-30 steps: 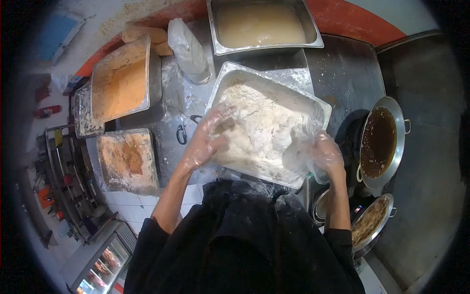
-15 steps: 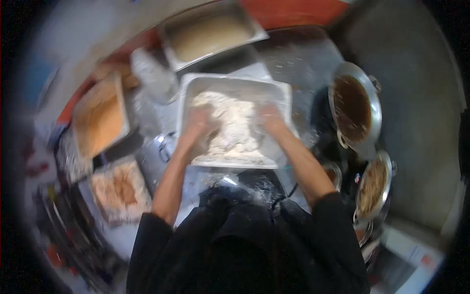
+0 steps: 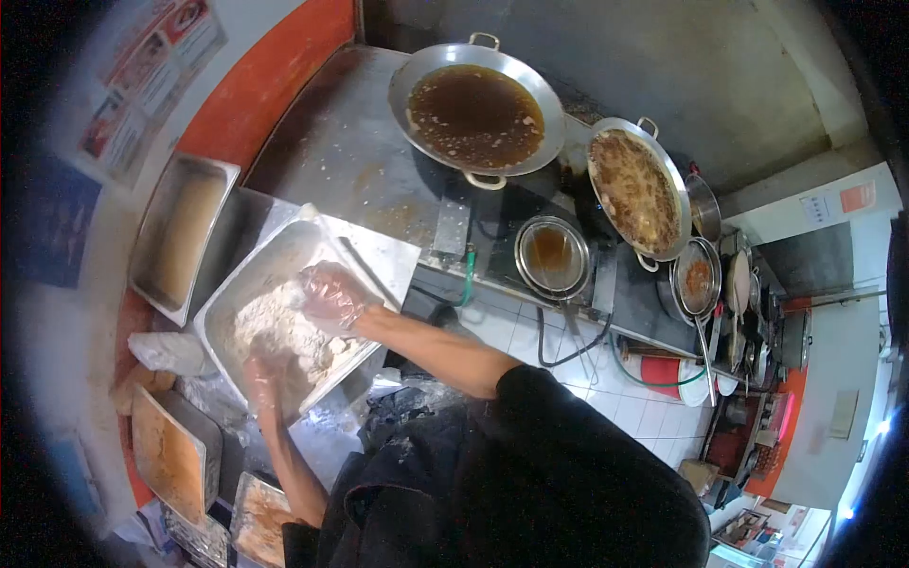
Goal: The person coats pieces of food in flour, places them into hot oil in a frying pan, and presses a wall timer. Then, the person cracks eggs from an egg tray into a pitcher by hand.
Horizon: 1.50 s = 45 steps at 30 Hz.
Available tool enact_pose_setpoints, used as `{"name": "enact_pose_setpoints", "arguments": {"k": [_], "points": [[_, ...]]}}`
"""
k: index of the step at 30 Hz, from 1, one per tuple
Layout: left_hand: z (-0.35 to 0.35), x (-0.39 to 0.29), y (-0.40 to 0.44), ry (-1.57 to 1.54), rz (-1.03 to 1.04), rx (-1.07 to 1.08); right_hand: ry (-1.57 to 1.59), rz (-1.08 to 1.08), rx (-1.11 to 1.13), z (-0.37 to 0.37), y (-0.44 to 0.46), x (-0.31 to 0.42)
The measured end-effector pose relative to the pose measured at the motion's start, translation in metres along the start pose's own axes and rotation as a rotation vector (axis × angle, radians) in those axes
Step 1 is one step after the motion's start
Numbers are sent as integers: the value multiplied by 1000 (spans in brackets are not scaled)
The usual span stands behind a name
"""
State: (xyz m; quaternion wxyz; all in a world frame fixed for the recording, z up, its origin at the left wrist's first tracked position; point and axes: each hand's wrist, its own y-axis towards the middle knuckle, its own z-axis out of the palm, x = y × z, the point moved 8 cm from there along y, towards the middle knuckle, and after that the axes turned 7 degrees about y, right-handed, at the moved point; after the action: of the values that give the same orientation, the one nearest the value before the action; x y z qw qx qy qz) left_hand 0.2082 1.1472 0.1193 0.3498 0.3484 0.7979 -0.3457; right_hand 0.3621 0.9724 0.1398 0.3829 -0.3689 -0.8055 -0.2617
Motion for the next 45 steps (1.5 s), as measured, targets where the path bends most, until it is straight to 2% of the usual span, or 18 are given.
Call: {"name": "enact_pose_setpoints", "arguments": {"k": [2,4,6,10,15,17,19,22,25,27,30,32,34,39,40,41,44,45], "points": [[2,25,14,60,17,35,50,-265,-350,-25,-1,1],[-6,36,19,204,189,-137,928,161,10,-71,-5,10],[-6,34,8,169,307,-203,996,148,-140,-172,-17,49],[-10,60,7,180,308,-153,430,58,-380,-343,-65,13],[-25,75,7,78,224,-173,276,529,-836,-524,-193,-66],[-31,56,-3,195,198,-315,196,282,-1121,-572,-281,-200],[-46,63,-5,179,90,-480,-142,679,-1046,-636,-333,-251],[-30,3,-30,668,-70,-327,-650,731,-786,-713,-366,-330],[-55,23,-25,802,226,-519,-702,913,-728,-736,-386,-387],[-58,18,-24,280,111,-413,-569,968,-778,-756,-421,-458],[-20,-83,-53,550,18,-550,-576,1210,-740,-725,-354,-360],[-23,-68,-52,353,87,-509,-840,725,-773,-708,-317,-341],[-20,-67,-57,159,140,-464,-309,422,-797,-628,-233,-253],[25,-128,-79,30,154,-340,580,-141,125,-343,-49,-17],[23,-126,-78,30,154,-347,347,3,439,-282,-35,12],[24,-120,-77,132,125,-321,906,261,610,-229,-38,30],[36,-143,-85,125,57,-332,282,-289,575,-55,-28,43],[35,-144,-88,177,76,-338,315,-193,710,-9,-25,38]]}}
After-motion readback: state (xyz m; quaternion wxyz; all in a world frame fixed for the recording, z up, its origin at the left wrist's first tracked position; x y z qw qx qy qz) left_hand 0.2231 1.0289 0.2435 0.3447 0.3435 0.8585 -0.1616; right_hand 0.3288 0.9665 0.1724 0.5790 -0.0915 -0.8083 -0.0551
